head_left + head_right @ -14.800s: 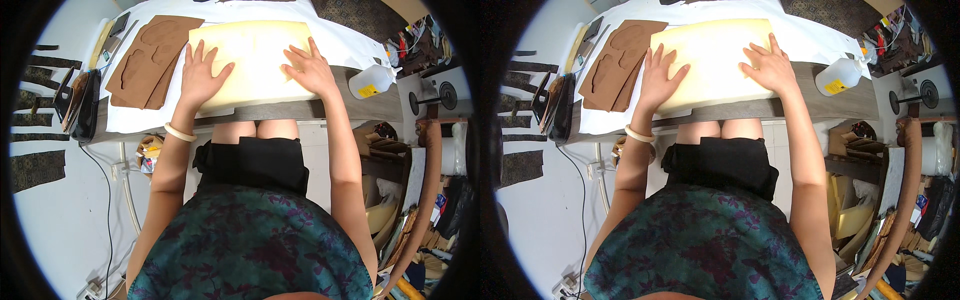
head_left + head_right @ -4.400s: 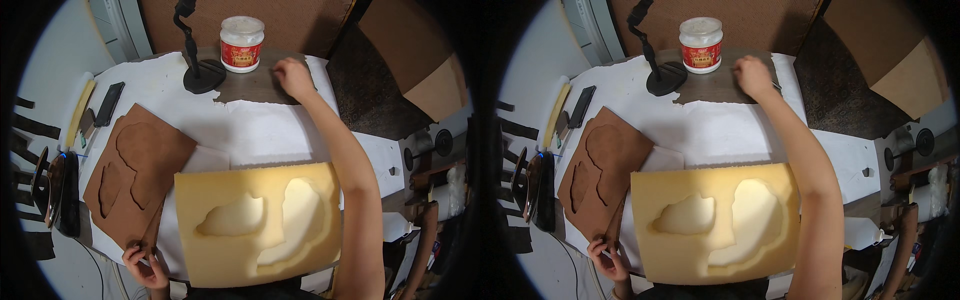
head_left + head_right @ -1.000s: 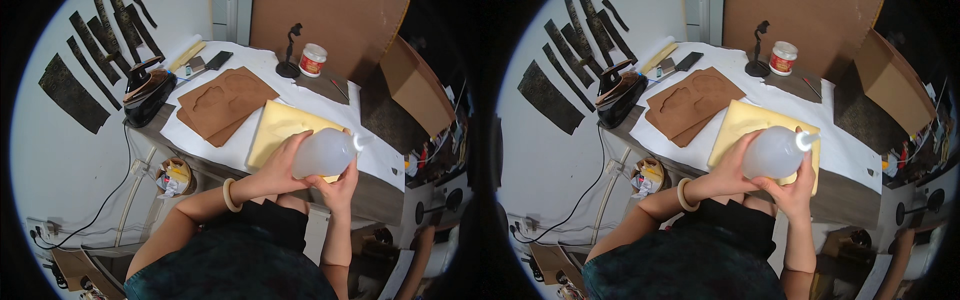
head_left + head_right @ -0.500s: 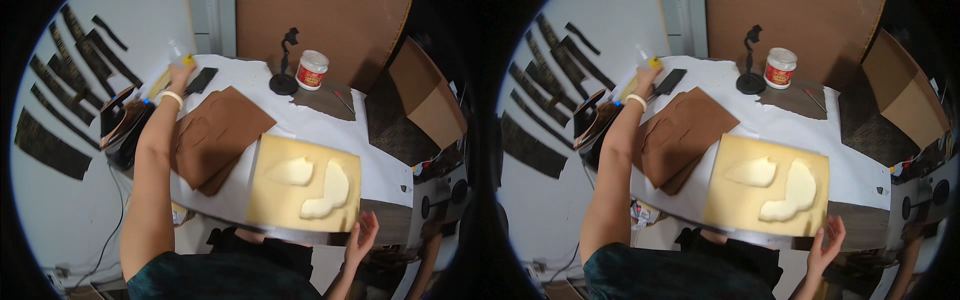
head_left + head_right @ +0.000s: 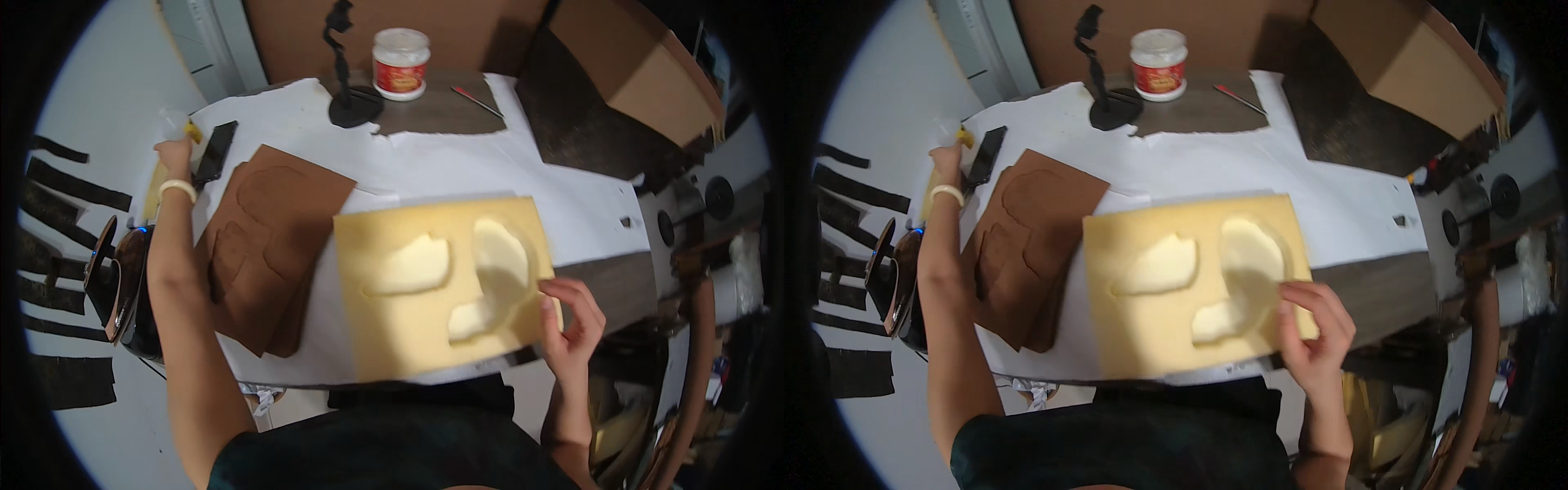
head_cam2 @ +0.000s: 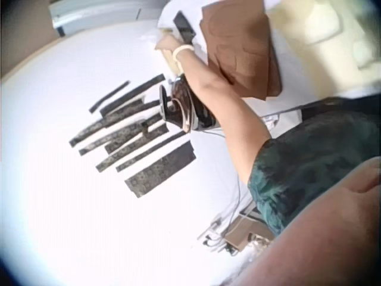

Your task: The person assembles foam pieces by applying glue to the edges and pressing them together. They handle a rectangular foam board and smaller foam cutouts, aligning and bonding them on a workbench.

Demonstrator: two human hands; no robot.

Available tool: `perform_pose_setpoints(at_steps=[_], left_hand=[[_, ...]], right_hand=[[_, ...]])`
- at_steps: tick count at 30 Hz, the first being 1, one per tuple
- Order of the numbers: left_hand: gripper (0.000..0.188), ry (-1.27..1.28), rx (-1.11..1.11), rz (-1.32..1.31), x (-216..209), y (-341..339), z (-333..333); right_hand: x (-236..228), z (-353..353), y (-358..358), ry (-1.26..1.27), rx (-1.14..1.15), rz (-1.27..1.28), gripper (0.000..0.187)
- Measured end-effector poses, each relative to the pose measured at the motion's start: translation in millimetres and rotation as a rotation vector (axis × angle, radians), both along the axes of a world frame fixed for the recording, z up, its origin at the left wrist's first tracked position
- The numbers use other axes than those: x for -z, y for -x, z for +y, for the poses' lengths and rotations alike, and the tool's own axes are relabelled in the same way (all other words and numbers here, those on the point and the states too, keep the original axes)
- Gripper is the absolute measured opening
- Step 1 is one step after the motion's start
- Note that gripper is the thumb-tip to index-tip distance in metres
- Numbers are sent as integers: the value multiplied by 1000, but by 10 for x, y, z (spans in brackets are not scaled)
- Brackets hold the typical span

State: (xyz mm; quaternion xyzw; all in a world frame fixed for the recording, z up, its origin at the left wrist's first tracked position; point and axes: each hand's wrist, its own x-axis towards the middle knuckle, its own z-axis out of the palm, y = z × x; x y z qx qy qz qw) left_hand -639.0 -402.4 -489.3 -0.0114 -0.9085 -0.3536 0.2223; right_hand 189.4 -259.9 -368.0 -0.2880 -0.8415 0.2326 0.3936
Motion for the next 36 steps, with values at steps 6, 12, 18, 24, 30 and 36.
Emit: perform_pose_setpoints(at_steps=[6,12,18,24,30,36], left_hand=[[90,-290,480,165,-496,-1600,-484],[40,-330,1127,85,-1139,-4737,-644],[25,-466,1110,-161,-824,-5489,-934],[25,-553,1034,-320,-460,-5760,-941],[103,-138,1222,-160,-293,-5829,-970],[148,199,1369,-249,-306,-5772,-928]], right_hand=[[-1274,-730,312,-380,-493,-186,25],[-1401,-1567,46,-395,-538,-312,23],[-1227,-1850,-226,-432,-674,-269,20],[-1198,-1890,-1132,-243,-691,-80,17],[-292,-263,-923,-96,-259,93,55],[980,523,-997,244,-225,-307,152]])
